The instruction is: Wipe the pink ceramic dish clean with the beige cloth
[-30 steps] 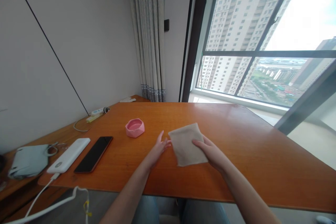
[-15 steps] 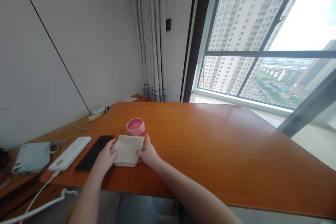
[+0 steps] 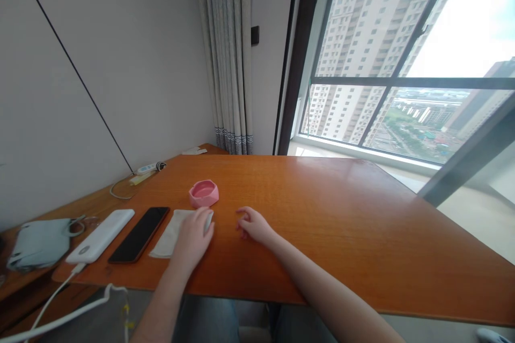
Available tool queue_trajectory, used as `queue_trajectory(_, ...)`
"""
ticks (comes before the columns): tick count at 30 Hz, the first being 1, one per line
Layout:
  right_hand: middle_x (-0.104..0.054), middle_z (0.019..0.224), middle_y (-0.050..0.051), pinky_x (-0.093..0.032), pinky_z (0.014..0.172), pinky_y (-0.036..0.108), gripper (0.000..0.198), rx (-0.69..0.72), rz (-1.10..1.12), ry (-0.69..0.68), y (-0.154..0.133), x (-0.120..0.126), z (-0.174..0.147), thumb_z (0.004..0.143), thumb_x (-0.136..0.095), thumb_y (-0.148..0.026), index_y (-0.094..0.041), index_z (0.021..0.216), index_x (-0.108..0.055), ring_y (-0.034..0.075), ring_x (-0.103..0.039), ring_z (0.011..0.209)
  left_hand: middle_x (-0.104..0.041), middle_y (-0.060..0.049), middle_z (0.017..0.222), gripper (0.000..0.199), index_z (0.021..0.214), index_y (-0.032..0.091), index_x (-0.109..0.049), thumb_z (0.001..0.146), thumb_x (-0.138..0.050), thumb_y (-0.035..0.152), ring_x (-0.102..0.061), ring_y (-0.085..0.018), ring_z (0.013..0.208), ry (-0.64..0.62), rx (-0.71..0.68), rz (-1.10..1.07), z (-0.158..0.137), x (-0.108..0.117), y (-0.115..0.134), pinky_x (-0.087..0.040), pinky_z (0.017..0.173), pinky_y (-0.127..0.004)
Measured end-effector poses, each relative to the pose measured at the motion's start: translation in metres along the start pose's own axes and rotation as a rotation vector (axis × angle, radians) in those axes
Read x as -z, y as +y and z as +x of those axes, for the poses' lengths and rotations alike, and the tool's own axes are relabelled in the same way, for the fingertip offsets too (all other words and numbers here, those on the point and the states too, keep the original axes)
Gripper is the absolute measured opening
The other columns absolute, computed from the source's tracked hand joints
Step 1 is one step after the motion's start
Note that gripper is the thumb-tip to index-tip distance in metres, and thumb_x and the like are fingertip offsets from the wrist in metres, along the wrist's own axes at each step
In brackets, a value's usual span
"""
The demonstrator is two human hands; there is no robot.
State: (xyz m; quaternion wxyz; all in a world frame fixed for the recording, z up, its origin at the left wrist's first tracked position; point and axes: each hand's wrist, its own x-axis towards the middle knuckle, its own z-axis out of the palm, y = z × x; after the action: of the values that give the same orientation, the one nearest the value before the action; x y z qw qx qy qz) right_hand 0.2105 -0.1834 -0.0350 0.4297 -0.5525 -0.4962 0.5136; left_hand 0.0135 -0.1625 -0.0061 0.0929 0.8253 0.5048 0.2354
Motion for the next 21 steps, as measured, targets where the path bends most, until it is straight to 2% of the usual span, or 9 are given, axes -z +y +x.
queue_trajectory(3,-0.058,0.065,-0.004,-0.045,0.049,0.021,0.019,0.082,-0.034,0.06,0.005,0.042,-0.008,0.074,-0.046,-0.015,-0.018,0.091,-0.054,0.009,-0.053,0.049,-0.064,-0.008,0.109,0.032,0.11,0.02,-0.059,0.082,-0.045,0.028,-0.06,-0.021,0.098,-0.356,-0.265,-0.436,0.013,-0.023,0.047,-0.045,0.088,-0.031)
queue_trajectory(5,-0.06,0.07,-0.002,-0.047,0.057,0.023,0.019,0.173,-0.069,0.142,0.011,0.065,-0.013,0.072,-0.047,-0.017,-0.018,0.09,-0.055,0.01,-0.056,0.057,-0.067,-0.006,0.096,0.03,0.106,0.019,-0.059,0.08,-0.046,0.024,-0.061,-0.018,0.081,-0.445,-0.332,-0.499,0.024,-0.041,0.076,-0.047,0.074,-0.027)
queue_trajectory(8,-0.062,0.081,0.0,-0.049,0.063,0.026,0.029,0.217,-0.126,0.27,0.02,0.086,-0.017,0.071,-0.042,-0.014,-0.019,0.097,-0.055,0.012,-0.057,0.064,-0.066,-0.005,0.08,0.023,0.093,0.017,-0.062,0.073,-0.05,0.019,-0.059,-0.018,0.07,-0.459,-0.363,-0.343,0.046,-0.066,0.106,-0.042,0.064,-0.025)
queue_trajectory(11,-0.063,0.085,0.002,-0.049,0.077,0.031,0.034,0.248,-0.316,0.322,0.025,0.091,-0.02,0.067,-0.04,-0.007,-0.019,0.094,-0.057,0.016,-0.06,0.078,-0.066,-0.005,0.078,0.018,0.087,0.016,-0.062,0.076,-0.049,0.021,-0.059,-0.018,0.068,-0.442,-0.361,-0.275,0.063,-0.083,0.116,-0.039,0.06,-0.025)
queue_trajectory(13,-0.063,0.091,0.005,-0.046,0.086,0.033,0.035,0.305,-0.485,0.332,0.024,0.089,-0.023,0.065,-0.041,-0.004,-0.019,0.092,-0.058,0.018,-0.058,0.089,-0.065,-0.005,0.076,0.017,0.083,0.016,-0.063,0.078,-0.048,0.022,-0.058,-0.017,0.068,-0.388,-0.355,-0.261,0.067,-0.091,0.115,-0.037,0.06,-0.025)
queue_trajectory(15,-0.062,0.095,0.006,-0.044,0.087,0.032,0.035,0.341,-0.599,0.327,0.022,0.086,-0.025,0.066,-0.043,-0.003,-0.018,0.092,-0.059,0.018,-0.056,0.092,-0.064,-0.005,0.073,0.015,0.08,0.016,-0.062,0.078,-0.048,0.021,-0.056,-0.016,0.066,-0.359,-0.364,-0.271,0.067,-0.098,0.11,-0.036,0.059,-0.024)
queue_trajectory(21,-0.062,0.091,0.006,-0.044,0.081,0.03,0.028,0.333,-0.668,0.304,0.017,0.083,-0.029,0.071,-0.044,-0.005,-0.018,0.09,-0.06,0.018,-0.056,0.087,-0.062,-0.003,0.072,0.014,0.08,0.016,-0.061,0.077,-0.048,0.019,-0.054,-0.014,0.064,-0.373,-0.4,-0.33,0.062,-0.105,0.098,-0.033,0.056,-0.023)
